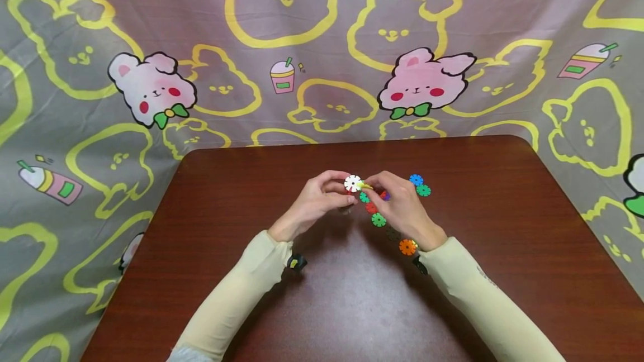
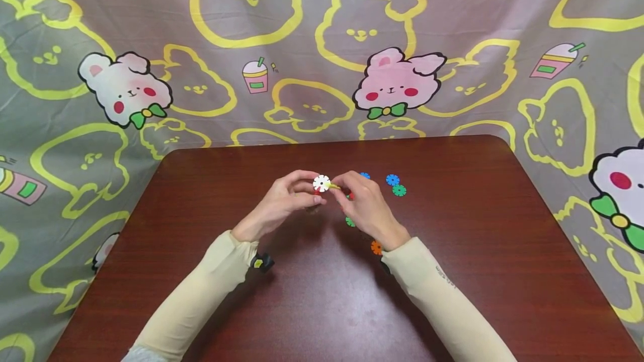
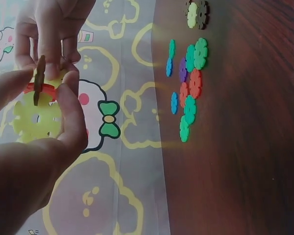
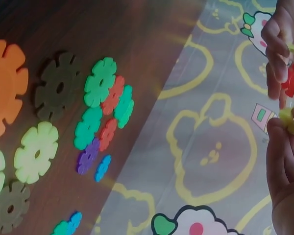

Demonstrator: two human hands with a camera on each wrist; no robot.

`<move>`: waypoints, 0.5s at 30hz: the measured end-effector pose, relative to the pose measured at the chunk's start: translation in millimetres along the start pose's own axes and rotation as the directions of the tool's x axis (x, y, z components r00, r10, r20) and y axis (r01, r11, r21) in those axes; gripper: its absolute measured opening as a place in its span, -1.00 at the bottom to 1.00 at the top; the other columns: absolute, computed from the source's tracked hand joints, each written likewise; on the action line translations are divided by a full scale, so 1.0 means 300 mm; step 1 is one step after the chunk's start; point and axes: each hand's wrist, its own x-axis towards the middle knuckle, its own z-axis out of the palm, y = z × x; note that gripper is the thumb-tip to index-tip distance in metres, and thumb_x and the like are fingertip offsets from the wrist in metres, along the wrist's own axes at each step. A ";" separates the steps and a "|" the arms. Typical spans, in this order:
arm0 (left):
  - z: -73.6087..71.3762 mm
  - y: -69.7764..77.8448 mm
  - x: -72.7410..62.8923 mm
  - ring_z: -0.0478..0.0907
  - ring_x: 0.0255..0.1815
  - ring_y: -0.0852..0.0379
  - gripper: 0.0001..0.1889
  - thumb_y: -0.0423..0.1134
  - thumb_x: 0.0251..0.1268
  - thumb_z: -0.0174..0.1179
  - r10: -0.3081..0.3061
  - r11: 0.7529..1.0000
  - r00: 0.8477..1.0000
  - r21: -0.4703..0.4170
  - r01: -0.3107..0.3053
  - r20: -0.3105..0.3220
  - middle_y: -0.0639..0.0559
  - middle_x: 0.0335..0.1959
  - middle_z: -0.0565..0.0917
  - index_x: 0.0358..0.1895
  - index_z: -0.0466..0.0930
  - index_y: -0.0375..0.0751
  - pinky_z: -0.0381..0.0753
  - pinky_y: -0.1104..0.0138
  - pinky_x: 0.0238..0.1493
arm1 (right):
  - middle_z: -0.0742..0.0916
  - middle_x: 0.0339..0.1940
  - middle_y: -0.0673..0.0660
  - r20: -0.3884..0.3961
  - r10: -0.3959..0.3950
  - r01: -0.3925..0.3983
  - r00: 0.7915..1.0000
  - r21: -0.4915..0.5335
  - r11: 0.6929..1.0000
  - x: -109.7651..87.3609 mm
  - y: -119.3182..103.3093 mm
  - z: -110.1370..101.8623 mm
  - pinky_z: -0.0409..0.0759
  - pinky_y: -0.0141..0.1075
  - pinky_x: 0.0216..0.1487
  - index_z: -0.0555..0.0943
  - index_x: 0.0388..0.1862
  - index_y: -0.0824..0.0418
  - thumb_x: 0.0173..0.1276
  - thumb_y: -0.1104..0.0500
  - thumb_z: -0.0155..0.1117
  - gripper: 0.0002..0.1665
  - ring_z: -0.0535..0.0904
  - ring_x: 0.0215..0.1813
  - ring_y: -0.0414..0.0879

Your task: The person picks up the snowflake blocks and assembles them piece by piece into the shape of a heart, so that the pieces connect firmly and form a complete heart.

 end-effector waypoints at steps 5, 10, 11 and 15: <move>-0.012 -0.003 -0.002 0.69 -0.32 0.16 -0.46 -0.49 0.13 0.30 0.012 1.000 1.000 -0.013 -0.012 0.002 -0.39 -0.11 0.63 0.21 0.37 -0.27 0.65 0.33 -0.25 | 0.73 -0.32 0.04 0.016 0.040 -0.041 0.999 0.043 0.998 0.010 0.020 -0.022 0.64 -0.36 -0.31 0.64 -0.22 0.25 0.09 0.26 0.50 -0.72 0.63 -0.37 -0.22; -0.024 0.001 -0.007 0.69 -0.34 0.15 -0.41 -0.47 0.13 0.31 0.028 0.999 1.000 0.018 -0.028 0.002 -0.14 -0.25 0.68 0.26 0.36 -0.22 0.65 0.33 -0.23 | 0.73 -0.37 0.03 -0.060 0.123 -0.119 0.991 0.062 0.991 0.018 0.069 -0.065 0.52 -0.52 -0.35 0.66 -0.21 0.22 0.20 0.29 0.40 -0.84 0.56 -0.43 -0.25; -0.026 0.002 -0.009 0.69 -0.35 0.15 -0.42 -0.47 0.13 0.31 0.027 0.999 1.000 0.023 -0.027 0.002 -0.08 -0.27 0.68 0.26 0.37 -0.22 0.65 0.32 -0.23 | 0.72 -0.38 0.03 -0.076 0.141 -0.136 0.987 0.057 0.989 0.018 0.080 -0.075 0.49 -0.53 -0.34 0.67 -0.22 0.22 0.22 0.29 0.39 -0.85 0.54 -0.42 -0.26; -0.032 0.002 -0.012 0.67 -0.39 0.14 -0.42 -0.47 0.12 0.31 0.027 0.999 1.000 0.032 -0.027 0.005 -0.07 -0.28 0.67 0.26 0.38 -0.25 0.66 0.29 -0.24 | 0.71 -0.39 0.07 -0.115 0.205 -0.205 0.972 0.018 0.979 0.014 0.126 -0.112 0.43 -0.51 -0.32 0.67 -0.20 0.26 0.28 0.29 0.33 -0.87 0.49 -0.37 -0.30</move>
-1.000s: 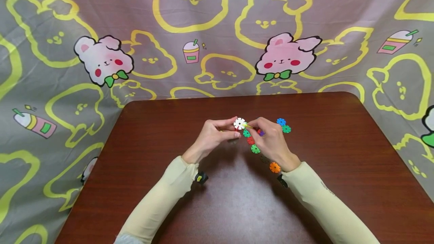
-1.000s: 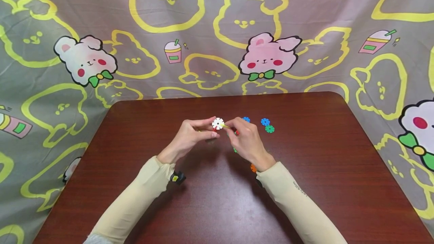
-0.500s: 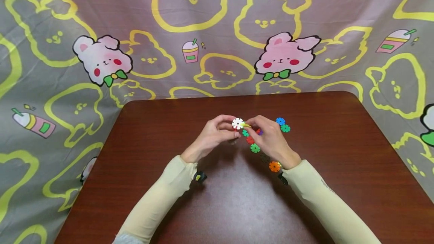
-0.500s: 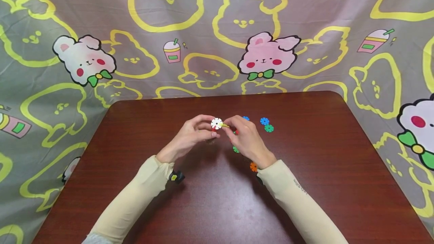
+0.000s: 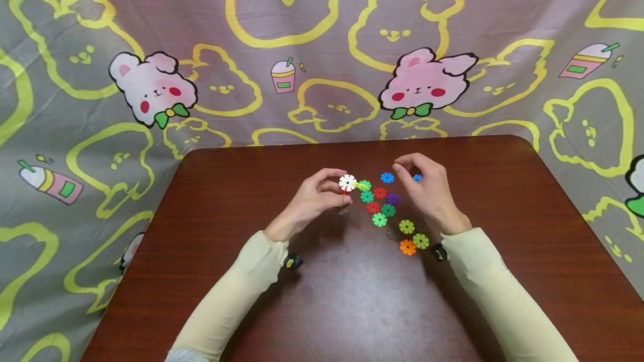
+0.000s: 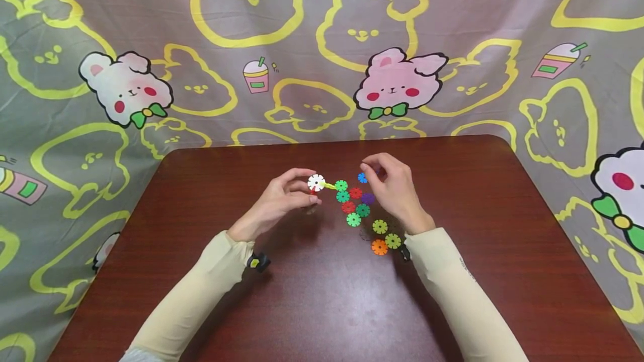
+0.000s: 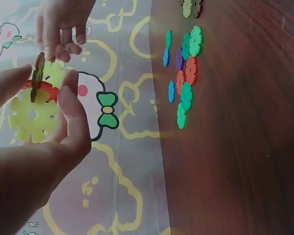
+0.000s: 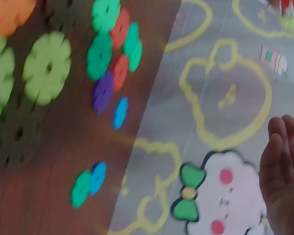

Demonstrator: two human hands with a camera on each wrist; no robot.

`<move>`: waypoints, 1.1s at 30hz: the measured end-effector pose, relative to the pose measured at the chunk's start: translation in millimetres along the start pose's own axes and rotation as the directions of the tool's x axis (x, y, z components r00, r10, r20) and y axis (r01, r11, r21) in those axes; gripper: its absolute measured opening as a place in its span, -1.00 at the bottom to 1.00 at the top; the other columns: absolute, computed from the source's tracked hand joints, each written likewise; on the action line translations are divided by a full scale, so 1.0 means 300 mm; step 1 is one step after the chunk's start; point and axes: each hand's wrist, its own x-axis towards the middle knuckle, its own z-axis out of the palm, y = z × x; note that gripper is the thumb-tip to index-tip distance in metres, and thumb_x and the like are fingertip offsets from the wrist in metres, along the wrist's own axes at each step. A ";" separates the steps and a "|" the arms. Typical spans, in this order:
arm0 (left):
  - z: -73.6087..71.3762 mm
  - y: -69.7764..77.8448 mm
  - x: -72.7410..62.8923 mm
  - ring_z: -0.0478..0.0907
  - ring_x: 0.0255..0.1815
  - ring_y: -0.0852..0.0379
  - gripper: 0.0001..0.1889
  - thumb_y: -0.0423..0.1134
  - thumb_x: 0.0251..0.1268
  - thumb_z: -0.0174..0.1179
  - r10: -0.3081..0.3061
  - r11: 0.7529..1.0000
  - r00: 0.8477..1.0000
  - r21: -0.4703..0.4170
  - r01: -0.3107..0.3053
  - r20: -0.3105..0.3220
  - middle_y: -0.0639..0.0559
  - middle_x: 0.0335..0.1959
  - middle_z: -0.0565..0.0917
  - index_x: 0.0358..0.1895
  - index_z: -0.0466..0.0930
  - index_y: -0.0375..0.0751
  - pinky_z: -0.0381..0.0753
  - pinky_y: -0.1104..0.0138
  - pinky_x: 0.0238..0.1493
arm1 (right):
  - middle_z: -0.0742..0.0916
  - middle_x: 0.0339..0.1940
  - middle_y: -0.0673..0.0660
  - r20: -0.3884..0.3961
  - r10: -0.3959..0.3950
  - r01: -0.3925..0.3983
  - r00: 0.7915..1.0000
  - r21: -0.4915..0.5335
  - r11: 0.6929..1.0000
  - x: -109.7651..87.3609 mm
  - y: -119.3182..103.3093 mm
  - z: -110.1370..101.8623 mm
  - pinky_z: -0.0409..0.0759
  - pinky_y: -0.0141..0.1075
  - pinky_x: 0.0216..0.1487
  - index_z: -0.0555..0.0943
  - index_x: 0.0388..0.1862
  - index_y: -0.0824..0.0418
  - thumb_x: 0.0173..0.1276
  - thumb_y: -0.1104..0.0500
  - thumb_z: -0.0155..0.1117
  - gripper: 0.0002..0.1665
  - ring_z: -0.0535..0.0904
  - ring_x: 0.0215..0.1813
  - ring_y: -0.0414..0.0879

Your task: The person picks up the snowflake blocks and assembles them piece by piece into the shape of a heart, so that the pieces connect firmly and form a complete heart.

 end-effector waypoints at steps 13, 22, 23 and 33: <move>-0.003 -0.005 0.001 0.66 -0.38 0.22 -0.39 -0.49 0.11 0.30 -0.002 1.000 1.000 0.028 0.002 -0.009 -0.07 -0.28 0.64 0.27 0.32 -0.35 0.61 0.37 -0.26 | 0.65 -0.09 0.29 0.173 0.375 -0.335 0.911 -0.218 0.916 -0.044 0.182 -0.103 0.47 -0.06 -0.07 0.56 0.01 0.35 0.37 0.18 0.23 -0.68 0.53 -0.11 0.11; 0.002 -0.006 -0.002 0.66 -0.34 0.19 -0.46 -0.49 0.10 0.31 0.000 1.000 1.000 0.015 0.000 0.007 -0.09 -0.25 0.65 0.19 0.39 -0.22 0.63 0.36 -0.24 | 0.52 0.09 0.47 0.371 0.494 -0.368 0.786 -0.361 0.857 -0.090 0.258 -0.115 0.35 0.23 0.12 0.51 0.13 0.46 0.33 0.20 0.23 -0.53 0.33 0.15 0.38; 0.002 -0.006 -0.002 0.66 -0.33 0.19 -0.46 -0.49 0.10 0.32 -0.001 1.000 1.000 0.013 0.000 0.010 -0.11 -0.23 0.64 0.18 0.40 -0.20 0.63 0.36 -0.24 | 0.51 0.10 0.48 0.384 0.495 -0.361 0.780 -0.370 0.856 -0.094 0.263 -0.112 0.31 0.24 0.15 0.50 0.15 0.46 0.33 0.20 0.22 -0.51 0.29 0.17 0.40; 0.002 -0.009 -0.003 0.65 -0.30 0.17 -0.44 -0.49 0.09 0.34 0.000 0.999 1.000 0.043 -0.001 0.016 -0.06 -0.22 0.64 0.19 0.41 -0.19 0.64 0.38 -0.23 | 0.45 0.09 0.56 0.446 0.494 -0.286 0.747 -0.454 0.844 -0.106 0.264 -0.084 0.34 0.15 -0.02 0.41 0.24 0.53 0.34 0.18 0.21 -0.41 0.25 0.04 0.38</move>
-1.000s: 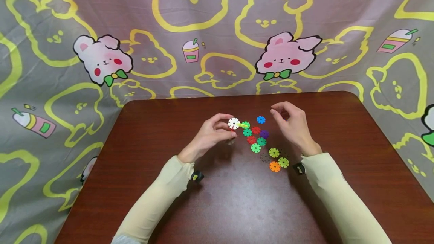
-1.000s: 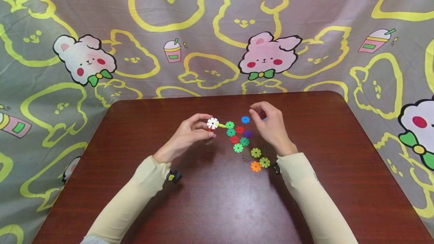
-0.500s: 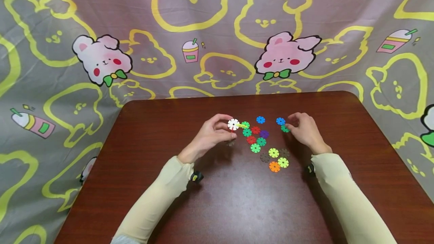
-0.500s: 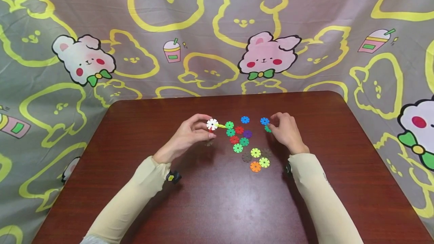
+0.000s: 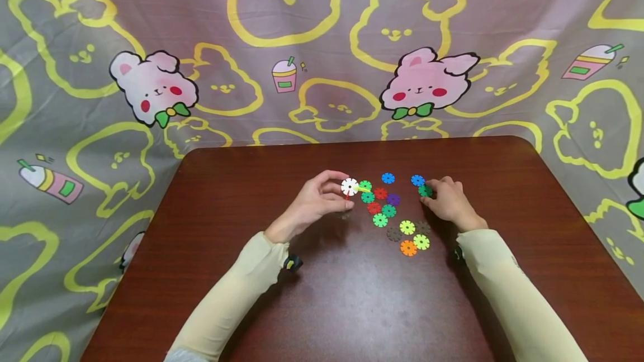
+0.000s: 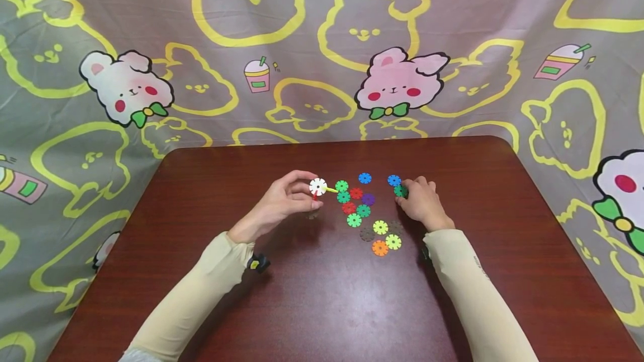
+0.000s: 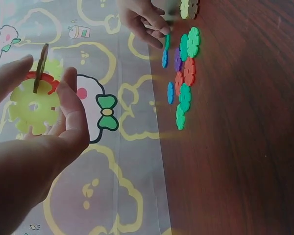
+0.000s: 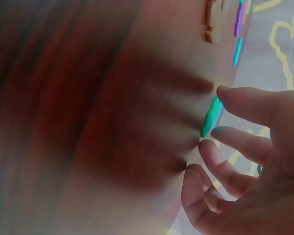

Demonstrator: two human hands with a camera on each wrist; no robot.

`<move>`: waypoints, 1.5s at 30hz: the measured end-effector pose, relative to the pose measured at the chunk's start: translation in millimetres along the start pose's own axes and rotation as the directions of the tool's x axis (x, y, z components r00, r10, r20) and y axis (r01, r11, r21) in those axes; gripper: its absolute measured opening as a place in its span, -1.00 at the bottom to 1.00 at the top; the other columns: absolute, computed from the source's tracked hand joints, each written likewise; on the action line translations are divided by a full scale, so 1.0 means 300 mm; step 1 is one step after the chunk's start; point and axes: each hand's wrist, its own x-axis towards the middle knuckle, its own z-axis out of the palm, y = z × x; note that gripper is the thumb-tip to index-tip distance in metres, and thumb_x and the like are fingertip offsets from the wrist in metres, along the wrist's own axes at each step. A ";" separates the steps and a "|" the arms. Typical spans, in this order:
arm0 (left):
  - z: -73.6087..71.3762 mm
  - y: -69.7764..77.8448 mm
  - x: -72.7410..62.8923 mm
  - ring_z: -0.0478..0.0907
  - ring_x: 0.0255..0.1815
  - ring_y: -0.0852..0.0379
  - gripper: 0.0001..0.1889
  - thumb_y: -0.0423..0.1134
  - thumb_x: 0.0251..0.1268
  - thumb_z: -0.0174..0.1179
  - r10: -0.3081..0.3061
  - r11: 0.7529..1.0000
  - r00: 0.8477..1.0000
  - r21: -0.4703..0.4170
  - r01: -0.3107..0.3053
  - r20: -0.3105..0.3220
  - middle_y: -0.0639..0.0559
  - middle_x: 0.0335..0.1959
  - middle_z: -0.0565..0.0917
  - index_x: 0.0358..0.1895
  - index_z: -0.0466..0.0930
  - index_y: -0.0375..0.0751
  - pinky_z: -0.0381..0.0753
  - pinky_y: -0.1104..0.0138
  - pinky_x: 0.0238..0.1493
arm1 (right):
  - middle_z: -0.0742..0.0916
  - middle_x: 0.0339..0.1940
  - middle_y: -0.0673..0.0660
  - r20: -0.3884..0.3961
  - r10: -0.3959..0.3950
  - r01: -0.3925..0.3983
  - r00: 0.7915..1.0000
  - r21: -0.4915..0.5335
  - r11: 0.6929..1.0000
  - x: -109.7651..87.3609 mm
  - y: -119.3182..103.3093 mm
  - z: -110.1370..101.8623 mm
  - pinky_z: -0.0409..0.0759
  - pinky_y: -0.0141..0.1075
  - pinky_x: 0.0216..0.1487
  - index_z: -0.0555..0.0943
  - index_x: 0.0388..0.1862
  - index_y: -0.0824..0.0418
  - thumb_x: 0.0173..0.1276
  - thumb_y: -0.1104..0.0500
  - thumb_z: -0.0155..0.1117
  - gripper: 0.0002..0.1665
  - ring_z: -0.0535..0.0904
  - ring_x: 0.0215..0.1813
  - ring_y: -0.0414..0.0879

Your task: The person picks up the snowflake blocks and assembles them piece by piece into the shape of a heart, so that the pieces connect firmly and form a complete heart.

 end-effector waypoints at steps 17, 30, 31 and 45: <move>0.002 0.002 0.003 0.65 -0.28 0.16 -0.41 -0.51 0.07 0.34 0.021 1.000 1.000 0.012 -0.021 0.003 -0.23 -0.14 0.61 0.23 0.42 -0.21 0.63 0.39 -0.23 | 0.49 -0.03 0.53 0.030 0.023 -0.023 0.999 -0.007 1.000 0.014 -0.007 -0.005 0.26 0.25 0.12 0.49 0.04 0.53 0.34 0.23 0.17 -0.59 0.29 0.10 0.45; 0.002 0.000 0.003 0.64 -0.26 0.10 -0.41 -0.46 0.08 0.36 0.017 0.999 1.000 0.042 -0.018 0.008 -0.17 -0.15 0.62 0.24 0.43 -0.12 0.64 0.38 -0.21 | 0.57 -0.21 0.36 0.034 0.060 -0.061 0.998 0.040 0.997 0.008 -0.003 -0.013 0.48 -0.02 -0.17 0.39 -0.04 0.43 0.26 0.20 0.29 -0.58 0.44 -0.20 0.18; 0.003 0.000 0.003 0.64 -0.25 0.10 -0.41 -0.46 0.08 0.36 0.017 0.999 1.000 0.043 -0.017 0.008 -0.15 -0.15 0.63 0.23 0.44 -0.11 0.64 0.37 -0.21 | 0.58 -0.25 0.34 0.029 0.054 -0.056 0.998 0.041 0.998 0.008 -0.002 -0.013 0.48 -0.05 -0.21 0.39 -0.04 0.43 0.26 0.21 0.29 -0.58 0.45 -0.25 0.14; 0.007 0.009 0.005 0.64 -0.25 0.12 -0.42 -0.45 0.10 0.35 0.018 0.999 1.000 0.037 -0.019 0.007 -0.08 -0.18 0.64 0.24 0.42 -0.18 0.64 0.37 -0.20 | 0.66 -0.21 0.30 -0.010 0.024 -0.022 1.000 0.131 0.991 0.002 -0.021 -0.011 0.47 -0.09 -0.21 0.41 -0.06 0.28 0.35 0.23 0.20 -0.74 0.53 -0.24 0.12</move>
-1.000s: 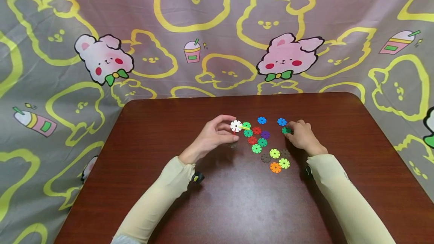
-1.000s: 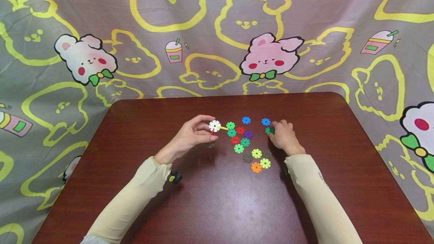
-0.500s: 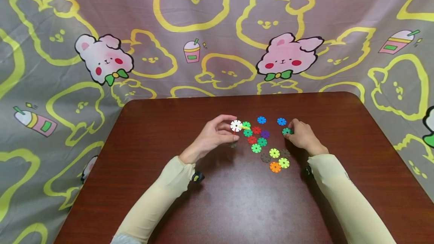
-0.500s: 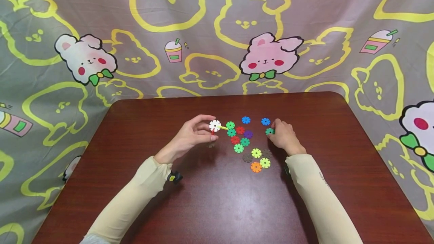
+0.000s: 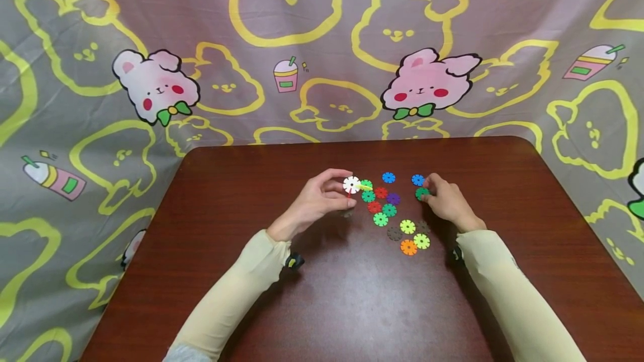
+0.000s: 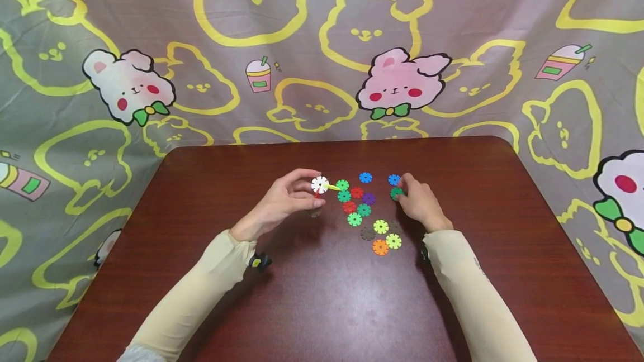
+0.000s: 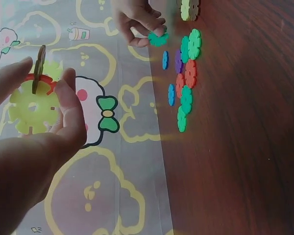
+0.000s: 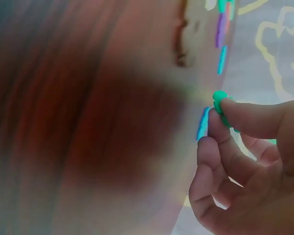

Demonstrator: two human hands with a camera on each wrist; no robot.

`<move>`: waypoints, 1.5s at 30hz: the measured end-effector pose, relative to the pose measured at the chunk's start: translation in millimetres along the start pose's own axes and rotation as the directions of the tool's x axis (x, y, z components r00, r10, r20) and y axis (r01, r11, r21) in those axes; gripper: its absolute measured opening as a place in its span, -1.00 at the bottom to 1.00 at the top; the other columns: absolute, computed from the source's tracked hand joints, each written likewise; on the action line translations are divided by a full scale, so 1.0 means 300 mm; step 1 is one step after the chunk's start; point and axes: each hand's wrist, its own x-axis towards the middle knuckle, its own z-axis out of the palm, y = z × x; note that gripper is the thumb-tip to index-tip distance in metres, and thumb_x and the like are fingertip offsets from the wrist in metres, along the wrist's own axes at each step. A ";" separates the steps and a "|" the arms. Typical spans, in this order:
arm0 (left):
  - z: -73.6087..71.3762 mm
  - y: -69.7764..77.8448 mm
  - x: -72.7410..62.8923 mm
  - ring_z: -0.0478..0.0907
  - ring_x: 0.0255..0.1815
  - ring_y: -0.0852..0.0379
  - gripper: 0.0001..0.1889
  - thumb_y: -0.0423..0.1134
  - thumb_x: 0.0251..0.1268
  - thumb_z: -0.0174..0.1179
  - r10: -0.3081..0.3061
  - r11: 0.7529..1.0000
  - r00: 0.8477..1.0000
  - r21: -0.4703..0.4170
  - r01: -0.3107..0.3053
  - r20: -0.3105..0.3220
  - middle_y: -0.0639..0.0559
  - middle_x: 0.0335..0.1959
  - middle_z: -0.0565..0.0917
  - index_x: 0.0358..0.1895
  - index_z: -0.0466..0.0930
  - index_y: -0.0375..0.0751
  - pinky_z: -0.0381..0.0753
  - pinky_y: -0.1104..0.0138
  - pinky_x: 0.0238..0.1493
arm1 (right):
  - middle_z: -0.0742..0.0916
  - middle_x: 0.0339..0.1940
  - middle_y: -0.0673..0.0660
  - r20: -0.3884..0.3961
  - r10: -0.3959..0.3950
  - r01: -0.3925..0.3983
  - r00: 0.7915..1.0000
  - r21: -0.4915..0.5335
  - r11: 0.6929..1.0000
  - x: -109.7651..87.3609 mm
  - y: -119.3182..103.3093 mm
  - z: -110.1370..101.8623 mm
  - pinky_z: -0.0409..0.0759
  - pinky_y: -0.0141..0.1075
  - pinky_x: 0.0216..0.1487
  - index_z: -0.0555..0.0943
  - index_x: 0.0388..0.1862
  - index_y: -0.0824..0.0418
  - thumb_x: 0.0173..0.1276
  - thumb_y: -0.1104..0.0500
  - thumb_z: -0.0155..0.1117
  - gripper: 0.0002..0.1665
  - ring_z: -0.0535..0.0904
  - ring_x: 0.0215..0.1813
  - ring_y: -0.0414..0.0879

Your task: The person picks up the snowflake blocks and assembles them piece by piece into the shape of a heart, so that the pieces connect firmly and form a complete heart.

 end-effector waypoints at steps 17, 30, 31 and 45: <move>0.001 0.012 0.004 0.64 -0.31 0.19 -0.39 -0.49 0.09 0.34 0.022 0.999 0.997 -0.031 -0.024 -0.074 -0.08 -0.19 0.63 0.26 0.37 -0.24 0.62 0.40 -0.23 | 0.70 -0.16 0.23 -0.115 -0.003 0.031 0.993 0.240 0.970 -0.017 -0.128 -0.030 0.38 -0.21 -0.22 0.43 0.03 0.19 0.42 0.11 0.18 -0.71 0.48 -0.18 0.04; 0.003 0.014 0.008 0.66 -0.32 0.21 -0.39 -0.49 0.09 0.33 0.042 0.998 0.991 -0.048 -0.049 -0.125 -0.09 -0.19 0.66 0.26 0.36 -0.24 0.63 0.40 -0.23 | 0.69 -0.25 0.18 -0.191 -0.084 0.149 0.978 0.357 0.922 -0.043 -0.228 -0.052 0.43 -0.31 -0.26 0.47 0.01 0.18 0.39 0.07 0.22 -0.69 0.50 -0.24 -0.10; 0.003 0.013 0.009 0.66 -0.32 0.21 -0.39 -0.49 0.10 0.33 0.044 0.998 0.991 -0.049 -0.050 -0.128 -0.10 -0.19 0.66 0.26 0.36 -0.24 0.63 0.40 -0.23 | 0.70 -0.25 0.18 -0.196 -0.090 0.158 0.976 0.366 0.917 -0.045 -0.237 -0.054 0.43 -0.31 -0.25 0.47 0.01 0.18 0.39 0.07 0.22 -0.69 0.51 -0.23 -0.12; 0.009 0.015 0.016 0.68 -0.30 0.21 -0.43 -0.51 0.09 0.32 0.070 0.993 0.985 -0.079 -0.084 -0.160 -0.02 -0.24 0.66 0.21 0.40 -0.23 0.63 0.42 -0.23 | 0.71 -0.27 0.14 -0.214 -0.145 0.229 0.966 0.455 0.861 -0.068 -0.317 -0.058 0.45 -0.34 -0.22 0.52 0.01 0.18 0.37 0.11 0.26 -0.71 0.56 -0.21 -0.19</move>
